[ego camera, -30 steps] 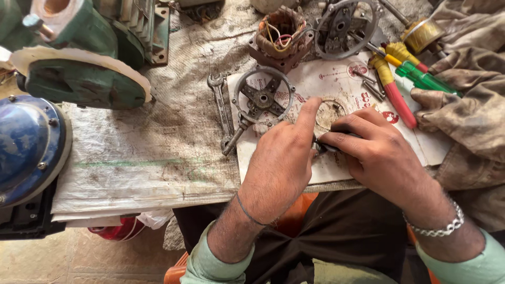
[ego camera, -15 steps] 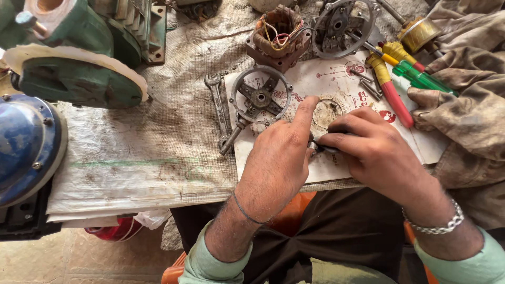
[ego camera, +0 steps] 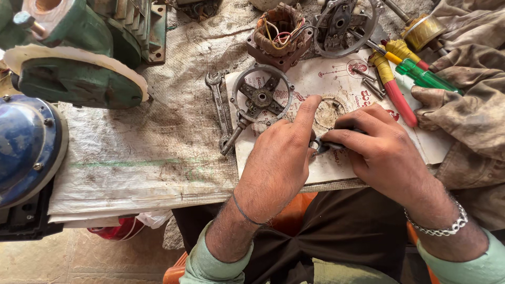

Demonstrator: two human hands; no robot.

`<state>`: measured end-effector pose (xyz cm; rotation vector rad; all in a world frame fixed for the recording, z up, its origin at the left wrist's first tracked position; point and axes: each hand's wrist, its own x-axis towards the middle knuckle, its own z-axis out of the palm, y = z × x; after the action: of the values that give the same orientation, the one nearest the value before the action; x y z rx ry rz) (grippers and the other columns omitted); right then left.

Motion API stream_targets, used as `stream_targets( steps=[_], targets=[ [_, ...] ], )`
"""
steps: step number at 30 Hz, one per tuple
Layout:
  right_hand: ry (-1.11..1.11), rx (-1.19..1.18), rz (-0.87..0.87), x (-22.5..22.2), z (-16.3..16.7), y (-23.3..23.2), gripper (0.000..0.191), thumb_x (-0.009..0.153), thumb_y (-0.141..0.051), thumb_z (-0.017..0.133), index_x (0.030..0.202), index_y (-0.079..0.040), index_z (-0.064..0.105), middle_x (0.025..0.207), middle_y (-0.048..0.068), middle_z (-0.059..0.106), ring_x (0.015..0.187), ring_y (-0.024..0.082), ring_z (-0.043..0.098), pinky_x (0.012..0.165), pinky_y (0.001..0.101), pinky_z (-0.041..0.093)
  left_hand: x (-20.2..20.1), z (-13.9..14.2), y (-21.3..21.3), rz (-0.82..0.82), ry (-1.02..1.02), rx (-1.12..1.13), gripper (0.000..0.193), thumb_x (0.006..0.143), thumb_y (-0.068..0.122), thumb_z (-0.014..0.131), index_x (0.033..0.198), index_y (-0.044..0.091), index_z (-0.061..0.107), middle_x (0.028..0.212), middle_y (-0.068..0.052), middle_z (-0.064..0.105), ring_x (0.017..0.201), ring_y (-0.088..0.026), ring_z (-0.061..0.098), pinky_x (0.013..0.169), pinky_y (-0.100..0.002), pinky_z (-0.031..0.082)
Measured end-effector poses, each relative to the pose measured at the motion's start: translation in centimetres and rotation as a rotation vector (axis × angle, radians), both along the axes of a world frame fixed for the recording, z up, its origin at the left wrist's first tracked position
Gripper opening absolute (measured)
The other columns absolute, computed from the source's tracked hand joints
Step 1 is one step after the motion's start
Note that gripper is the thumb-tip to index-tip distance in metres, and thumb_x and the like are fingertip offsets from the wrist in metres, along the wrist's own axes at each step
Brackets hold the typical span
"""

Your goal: The person sits at a cluttered workbench and rubs a small metal bracket against a gray abrasive block, repeatedly sanding and smoothing the part's edges by hand. They reposition and flip the bracket several times to work different sides, then wipe the part with a cloth near the end.

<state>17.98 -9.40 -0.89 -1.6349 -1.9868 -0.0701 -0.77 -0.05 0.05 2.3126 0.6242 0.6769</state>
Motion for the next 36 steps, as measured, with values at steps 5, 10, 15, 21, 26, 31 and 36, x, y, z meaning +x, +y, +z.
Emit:
stream_targets(
  steps=[5, 10, 15, 21, 26, 31, 36],
  targets=[
    [-0.002, -0.012, 0.010, 0.06, 0.09, 0.04, 0.036, 0.071, 0.005, 0.074, 0.104, -0.010, 0.076, 0.105, 0.007, 0.070, 0.099, 0.031, 0.065, 0.085, 0.0438, 0.055, 0.06, 0.07, 0.00, -0.001, 0.039, -0.009, 0.076, 0.084, -0.002, 0.069, 0.152, -0.003, 0.036, 0.089, -0.019, 0.068, 0.093, -0.038, 0.065, 0.082, -0.051, 0.050],
    [-0.018, -0.021, 0.028, 0.10, 0.15, 0.12, 0.039, 0.068, 0.007, 0.072, 0.103, -0.010, 0.076, 0.104, 0.007, 0.070, 0.101, 0.031, 0.066, 0.086, 0.0437, 0.055, 0.04, 0.20, -0.11, 0.009, 0.013, 0.037, 0.075, 0.082, -0.006, 0.065, 0.151, -0.004, 0.037, 0.090, -0.019, 0.068, 0.093, -0.038, 0.065, 0.084, -0.050, 0.050],
    [-0.037, -0.022, 0.017, -0.14, 0.28, 0.07, 0.041, 0.065, 0.007, 0.072, 0.103, -0.008, 0.077, 0.106, 0.008, 0.071, 0.101, 0.032, 0.066, 0.086, 0.0439, 0.055, -0.08, 0.29, -0.27, 0.011, 0.024, 0.059, 0.075, 0.082, -0.007, 0.064, 0.151, -0.004, 0.037, 0.087, -0.019, 0.066, 0.091, -0.038, 0.063, 0.083, -0.050, 0.050],
    [-0.031, -0.032, 0.009, -0.09, 0.51, 0.02, 0.036, 0.068, 0.005, 0.074, 0.101, -0.009, 0.077, 0.106, 0.006, 0.072, 0.103, 0.030, 0.066, 0.088, 0.0429, 0.056, -0.05, 0.24, -0.21, -0.001, 0.002, 0.050, 0.078, 0.082, -0.004, 0.068, 0.152, -0.005, 0.034, 0.088, -0.019, 0.065, 0.092, -0.038, 0.063, 0.084, -0.050, 0.050],
    [-0.078, -0.034, 0.043, 0.17, 0.58, -0.01, 0.040, 0.065, 0.002, 0.076, 0.104, -0.007, 0.077, 0.107, 0.009, 0.071, 0.104, 0.032, 0.066, 0.087, 0.0438, 0.056, 0.10, 0.46, -0.38, 0.008, 0.042, 0.042, 0.080, 0.076, -0.009, 0.064, 0.151, -0.005, 0.036, 0.088, -0.019, 0.067, 0.092, -0.038, 0.063, 0.083, -0.050, 0.050],
    [-0.063, -0.043, 0.037, 0.29, 0.57, -0.10, 0.040, 0.064, 0.004, 0.075, 0.102, -0.007, 0.077, 0.106, 0.008, 0.072, 0.102, 0.030, 0.066, 0.087, 0.0432, 0.056, 0.07, 0.58, -0.27, 0.008, 0.040, 0.031, 0.079, 0.077, -0.009, 0.064, 0.151, -0.004, 0.036, 0.088, -0.019, 0.067, 0.092, -0.038, 0.064, 0.084, -0.050, 0.050],
    [-0.058, -0.052, 0.061, 0.38, 0.83, -0.16, 0.042, 0.063, 0.004, 0.074, 0.103, -0.007, 0.077, 0.105, 0.007, 0.071, 0.101, 0.030, 0.065, 0.087, 0.0424, 0.056, 0.12, 0.51, -0.25, 0.018, 0.012, 0.001, 0.072, 0.082, -0.005, 0.066, 0.149, -0.005, 0.038, 0.090, -0.019, 0.068, 0.093, -0.038, 0.064, 0.083, -0.050, 0.050]
  ],
)
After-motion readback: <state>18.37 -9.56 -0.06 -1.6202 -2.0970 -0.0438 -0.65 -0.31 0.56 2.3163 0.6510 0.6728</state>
